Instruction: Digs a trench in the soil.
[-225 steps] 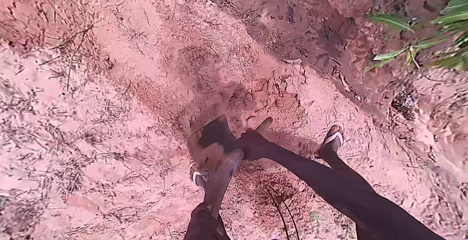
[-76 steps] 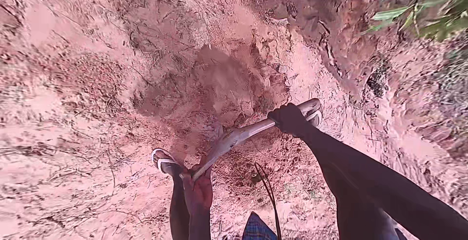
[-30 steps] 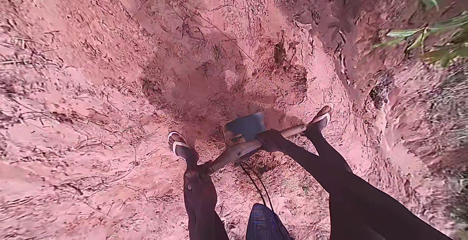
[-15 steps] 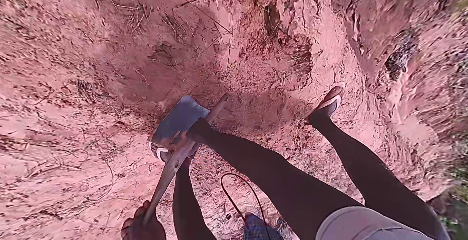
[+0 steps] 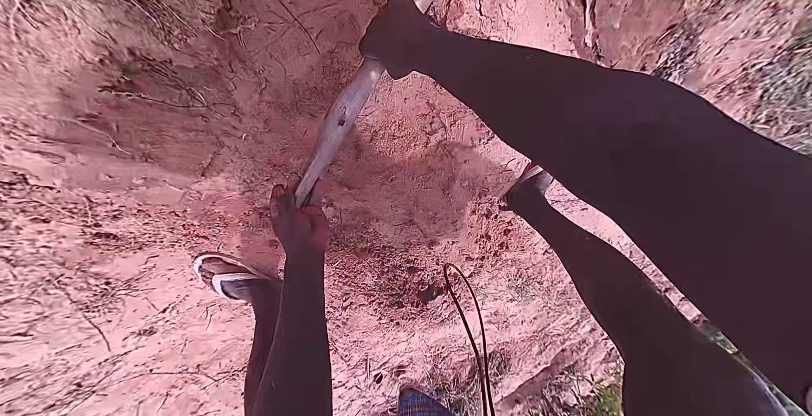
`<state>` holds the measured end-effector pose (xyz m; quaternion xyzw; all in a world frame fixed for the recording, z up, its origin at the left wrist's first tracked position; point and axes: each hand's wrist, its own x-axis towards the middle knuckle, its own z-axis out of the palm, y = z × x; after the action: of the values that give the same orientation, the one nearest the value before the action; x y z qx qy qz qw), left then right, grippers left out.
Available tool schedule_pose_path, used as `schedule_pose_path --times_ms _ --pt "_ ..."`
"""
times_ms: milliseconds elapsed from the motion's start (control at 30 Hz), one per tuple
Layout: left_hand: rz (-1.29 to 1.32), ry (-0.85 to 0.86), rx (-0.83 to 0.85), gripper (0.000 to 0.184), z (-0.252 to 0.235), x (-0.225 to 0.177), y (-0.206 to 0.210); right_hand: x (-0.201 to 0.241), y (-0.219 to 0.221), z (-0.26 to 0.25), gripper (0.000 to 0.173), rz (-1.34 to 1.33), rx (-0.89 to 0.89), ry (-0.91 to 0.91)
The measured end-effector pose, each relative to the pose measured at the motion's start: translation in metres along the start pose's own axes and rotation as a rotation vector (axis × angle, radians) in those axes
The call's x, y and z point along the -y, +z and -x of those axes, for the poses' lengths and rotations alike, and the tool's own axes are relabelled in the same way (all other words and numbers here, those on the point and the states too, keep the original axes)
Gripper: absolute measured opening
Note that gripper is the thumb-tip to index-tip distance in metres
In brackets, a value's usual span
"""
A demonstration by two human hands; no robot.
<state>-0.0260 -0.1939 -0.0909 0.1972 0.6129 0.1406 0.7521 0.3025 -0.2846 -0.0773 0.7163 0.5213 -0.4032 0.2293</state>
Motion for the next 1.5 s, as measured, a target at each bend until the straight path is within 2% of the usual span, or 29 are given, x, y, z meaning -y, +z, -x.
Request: schedule_pose_path --times_ms 233,300,433,500,600,733,867,1033,1267,1400,1500 --pt "0.001 -0.061 -0.003 0.018 0.022 -0.004 -0.008 0.016 0.000 0.014 0.028 -0.091 0.068 0.088" --pt "-0.010 -0.088 -0.015 0.021 0.046 -0.005 -0.022 0.026 0.015 0.036 0.024 -0.133 0.029 0.054" --pt "-0.014 -0.062 0.012 0.019 0.098 -0.021 -0.045 0.058 0.024 0.094 0.036 -0.198 0.056 0.115" --pt "-0.023 -0.024 0.034 0.020 0.127 -0.035 -0.058 0.075 0.026 0.127 0.034 -0.218 0.081 0.138" --pt "-0.034 -0.001 0.053 0.015 0.162 -0.059 -0.075 0.103 0.023 0.176 0.030 -0.293 0.151 0.168" --pt "-0.058 -0.034 0.054 0.017 0.196 -0.082 -0.093 0.138 0.017 0.231 0.031 -0.378 0.336 0.171" --pt "-0.102 -0.048 0.030 0.021 0.223 -0.094 -0.111 0.175 0.020 0.264 0.033 -0.455 0.469 0.146" --pt "-0.079 -0.033 -0.002 0.021 0.258 -0.103 -0.141 0.222 0.015 0.294 0.037 -0.490 0.470 0.158" --pt "0.125 0.079 -0.091 0.022 0.293 -0.135 -0.181 0.270 -0.051 0.308 0.045 -0.422 0.413 0.097" --pt "0.165 0.132 -0.100 0.038 0.316 -0.162 -0.200 0.302 -0.119 0.305 0.041 -0.316 0.375 0.063" --pt "0.279 0.195 -0.051 0.038 0.315 -0.190 -0.215 0.327 -0.167 0.298 0.039 -0.257 0.301 0.032"
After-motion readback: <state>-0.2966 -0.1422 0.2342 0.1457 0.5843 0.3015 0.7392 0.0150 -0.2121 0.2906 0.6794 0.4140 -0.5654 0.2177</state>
